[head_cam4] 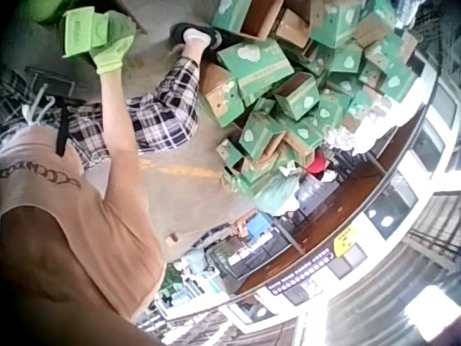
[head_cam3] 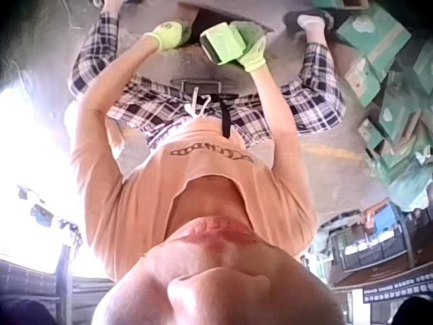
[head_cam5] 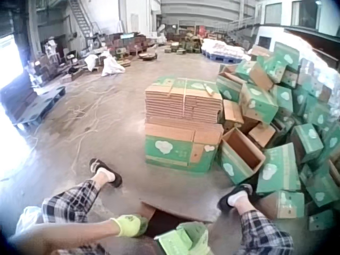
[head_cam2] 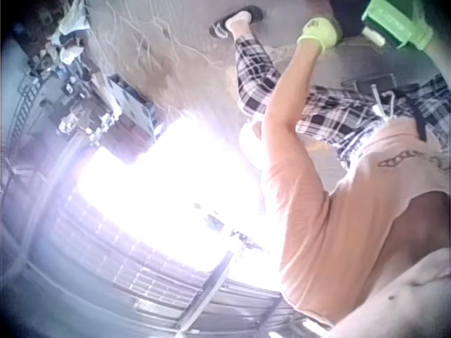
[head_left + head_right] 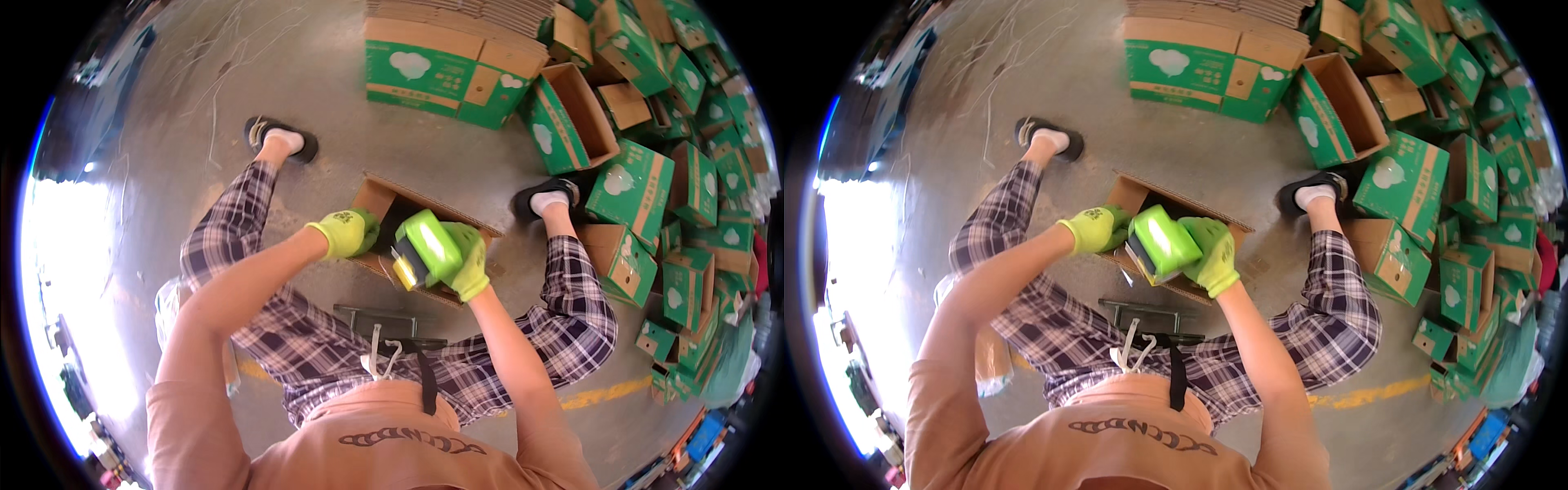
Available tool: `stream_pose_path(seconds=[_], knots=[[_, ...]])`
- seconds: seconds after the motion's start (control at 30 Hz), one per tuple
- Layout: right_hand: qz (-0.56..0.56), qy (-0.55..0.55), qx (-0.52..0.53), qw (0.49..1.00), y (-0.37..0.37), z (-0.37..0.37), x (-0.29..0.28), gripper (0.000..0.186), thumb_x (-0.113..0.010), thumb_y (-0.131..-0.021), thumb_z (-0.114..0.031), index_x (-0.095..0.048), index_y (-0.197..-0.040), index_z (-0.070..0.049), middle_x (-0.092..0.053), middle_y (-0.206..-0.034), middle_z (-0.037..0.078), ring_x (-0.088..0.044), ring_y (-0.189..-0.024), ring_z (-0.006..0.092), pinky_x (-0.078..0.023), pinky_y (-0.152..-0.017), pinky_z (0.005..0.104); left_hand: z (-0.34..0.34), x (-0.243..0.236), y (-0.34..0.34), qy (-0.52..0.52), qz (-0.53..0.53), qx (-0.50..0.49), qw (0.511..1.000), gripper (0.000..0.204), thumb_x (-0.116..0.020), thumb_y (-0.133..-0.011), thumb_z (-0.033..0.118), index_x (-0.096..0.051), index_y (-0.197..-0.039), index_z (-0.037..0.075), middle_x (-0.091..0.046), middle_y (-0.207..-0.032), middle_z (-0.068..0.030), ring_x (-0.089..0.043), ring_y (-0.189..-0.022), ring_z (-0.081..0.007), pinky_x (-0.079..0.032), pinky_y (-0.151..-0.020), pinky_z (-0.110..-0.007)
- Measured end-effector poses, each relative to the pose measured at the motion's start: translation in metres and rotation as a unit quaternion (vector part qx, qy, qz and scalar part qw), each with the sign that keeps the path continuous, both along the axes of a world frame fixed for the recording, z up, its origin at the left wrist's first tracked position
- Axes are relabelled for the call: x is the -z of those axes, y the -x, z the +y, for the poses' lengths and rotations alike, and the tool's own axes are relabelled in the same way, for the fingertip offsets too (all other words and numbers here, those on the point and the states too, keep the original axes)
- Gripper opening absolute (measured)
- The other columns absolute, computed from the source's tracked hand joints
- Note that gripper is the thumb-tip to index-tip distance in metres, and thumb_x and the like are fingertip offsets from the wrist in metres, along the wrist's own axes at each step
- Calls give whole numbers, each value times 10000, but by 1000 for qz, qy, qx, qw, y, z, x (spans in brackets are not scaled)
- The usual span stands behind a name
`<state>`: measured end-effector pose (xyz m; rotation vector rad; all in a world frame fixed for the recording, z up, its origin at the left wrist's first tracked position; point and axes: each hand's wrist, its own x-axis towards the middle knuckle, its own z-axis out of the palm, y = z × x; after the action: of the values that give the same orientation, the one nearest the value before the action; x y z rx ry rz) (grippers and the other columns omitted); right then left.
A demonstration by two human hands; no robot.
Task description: The person sits on the floor and repeatedly picks up flat cardboard sheets, folds them into boxes, and seals them with a tape gun. The person places the finished boxes into a growing pile nearby.
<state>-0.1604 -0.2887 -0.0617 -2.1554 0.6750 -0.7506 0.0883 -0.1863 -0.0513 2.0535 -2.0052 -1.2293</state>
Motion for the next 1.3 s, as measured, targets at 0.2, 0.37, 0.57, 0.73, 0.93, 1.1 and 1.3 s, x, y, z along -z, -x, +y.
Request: stream_pose_path(seconds=[0.2,0.37,0.57,0.73,0.93,1.1,1.3], knots=[[186,-369,-17,910,-26,-33,74,351,-612,-798,-236,-658,-1058,-5,-715,-922,154,-691,-867,310,-537,-766,391,32,-41,8,218,-55,77,971,310,-575,-919,346,-646,-1066,82,-567,-1258,-195,-518,-1193,-379,-406,-1001,-512],[-317,-715,-154,604,-50,-36,-10,248,-607,-914,-259,-589,-1042,-47,-609,-920,130,-657,-729,275,-572,-653,408,12,-8,1,92,-122,-62,986,686,-730,-781,418,-482,-1355,137,-393,-1453,-222,-358,-1342,-413,-327,-1075,-542],[87,-434,125,888,-13,-94,-3,278,-626,-897,-232,-651,-999,25,-708,-956,105,-675,-817,186,-527,-671,346,2,35,15,60,153,-412,896,1313,-864,-619,410,9,-1542,77,-335,-1491,-280,-330,-1385,-414,-321,-1124,-419],[30,40,175,983,25,-15,82,250,-684,-802,-167,-650,-1019,-47,-667,-1002,128,-627,-888,336,-504,-774,416,-37,34,16,103,161,-316,929,1048,-733,-780,420,-106,-1540,66,-399,-1478,-216,-424,-1335,-368,-372,-1079,-408],[-57,-126,201,970,2,-11,9,524,-688,-860,-133,-484,-1339,-73,-565,-1188,177,-624,-968,302,-510,-828,393,-63,40,-1,127,159,-286,936,803,-666,-860,399,-273,-1514,146,-474,-1419,-217,-513,-1251,-367,-411,-1031,-415],[79,128,92,984,27,-5,13,509,-725,-760,-73,-561,-1241,-68,-530,-1159,246,-543,-1015,453,-477,-863,479,-56,37,15,177,108,-276,938,772,-666,-858,382,-308,-1496,134,-441,-1447,-198,-468,-1293,-345,-372,-1062,-433],[87,100,158,979,37,17,20,473,-701,-812,-72,-527,-1247,-1,-499,-1237,249,-526,-1098,422,-442,-938,462,-7,25,77,307,-13,-60,950,490,-669,-807,298,-594,-1271,160,-414,-1460,-118,-351,-1362,-360,-266,-1098,-600]])
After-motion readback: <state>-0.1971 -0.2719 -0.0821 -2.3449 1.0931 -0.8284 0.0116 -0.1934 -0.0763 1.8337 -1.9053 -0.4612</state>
